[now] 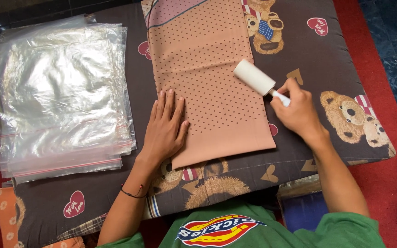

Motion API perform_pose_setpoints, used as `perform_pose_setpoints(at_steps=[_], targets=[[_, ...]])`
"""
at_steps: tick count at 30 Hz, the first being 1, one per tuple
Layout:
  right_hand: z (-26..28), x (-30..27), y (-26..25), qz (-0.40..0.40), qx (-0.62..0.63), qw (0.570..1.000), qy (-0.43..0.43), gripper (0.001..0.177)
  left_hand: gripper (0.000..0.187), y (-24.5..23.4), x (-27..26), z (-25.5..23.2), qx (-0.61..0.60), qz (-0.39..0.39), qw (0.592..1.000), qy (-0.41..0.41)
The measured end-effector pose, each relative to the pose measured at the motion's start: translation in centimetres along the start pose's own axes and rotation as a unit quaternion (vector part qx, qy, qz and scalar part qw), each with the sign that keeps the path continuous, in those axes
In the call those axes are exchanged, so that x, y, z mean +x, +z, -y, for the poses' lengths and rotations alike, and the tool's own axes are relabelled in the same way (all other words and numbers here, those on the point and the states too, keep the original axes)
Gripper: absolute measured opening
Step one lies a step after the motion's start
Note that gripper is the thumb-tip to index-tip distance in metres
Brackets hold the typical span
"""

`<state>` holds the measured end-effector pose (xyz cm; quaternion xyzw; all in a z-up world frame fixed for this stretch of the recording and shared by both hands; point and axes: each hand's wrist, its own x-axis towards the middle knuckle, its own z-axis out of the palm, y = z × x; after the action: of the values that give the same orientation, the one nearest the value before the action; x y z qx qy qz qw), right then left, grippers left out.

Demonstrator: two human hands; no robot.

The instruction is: Using a lint roller to clean a piece of fabric and folding it for packaging.

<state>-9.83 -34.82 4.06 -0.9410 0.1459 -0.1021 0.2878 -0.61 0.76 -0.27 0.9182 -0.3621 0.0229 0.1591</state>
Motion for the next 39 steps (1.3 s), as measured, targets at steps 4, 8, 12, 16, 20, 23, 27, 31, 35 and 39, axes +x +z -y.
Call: perform_pose_setpoints(at_steps=[4,8,12,16,20,23,27,31,35,39], targets=[[-0.2,1.8,-1.1,-0.029,-0.012,0.999,-0.007,0.017,0.063,0.2,0.0,0.1,0.002,0.0,1.0,-0.001],[1.6,1.8,-1.4,-0.056,-0.011,0.998,-0.036,0.016,0.063,0.3,-0.1,0.1,0.004,-0.005,1.0,0.0],[3.9,0.7,-0.6,0.028,0.032,0.996,-0.078,0.019,0.063,0.2,-0.1,0.1,0.004,0.004,1.0,-0.007],[4.2,0.7,1.1,0.101,0.054,0.989,-0.09,0.022,0.063,0.1,-0.1,0.1,0.001,0.005,1.0,-0.004],[3.3,2.3,1.4,0.114,0.017,0.99,-0.087,0.023,0.063,0.1,-0.1,0.1,-0.001,0.007,1.0,-0.003],[1.9,4.3,1.7,0.081,0.002,0.994,-0.071,0.021,0.064,0.1,0.0,0.1,0.001,0.009,1.0,-0.003],[-0.8,7.4,1.9,0.019,-0.015,0.998,-0.057,0.02,0.064,0.1,-0.1,0.2,0.004,0.01,1.0,-0.001],[-1.7,9.9,1.4,-0.016,-0.008,0.998,-0.053,0.021,0.064,-0.1,0.0,0.1,0.0,0.008,1.0,-0.003],[-1.2,10.9,0.5,-0.021,-0.013,0.999,-0.042,0.014,0.061,-0.6,0.0,0.1,0.015,-0.005,1.0,0.027],[0.2,9.8,0.6,-0.039,0.004,0.994,-0.105,0.017,0.061,-0.7,0.0,0.0,0.014,-0.003,1.0,0.027]])
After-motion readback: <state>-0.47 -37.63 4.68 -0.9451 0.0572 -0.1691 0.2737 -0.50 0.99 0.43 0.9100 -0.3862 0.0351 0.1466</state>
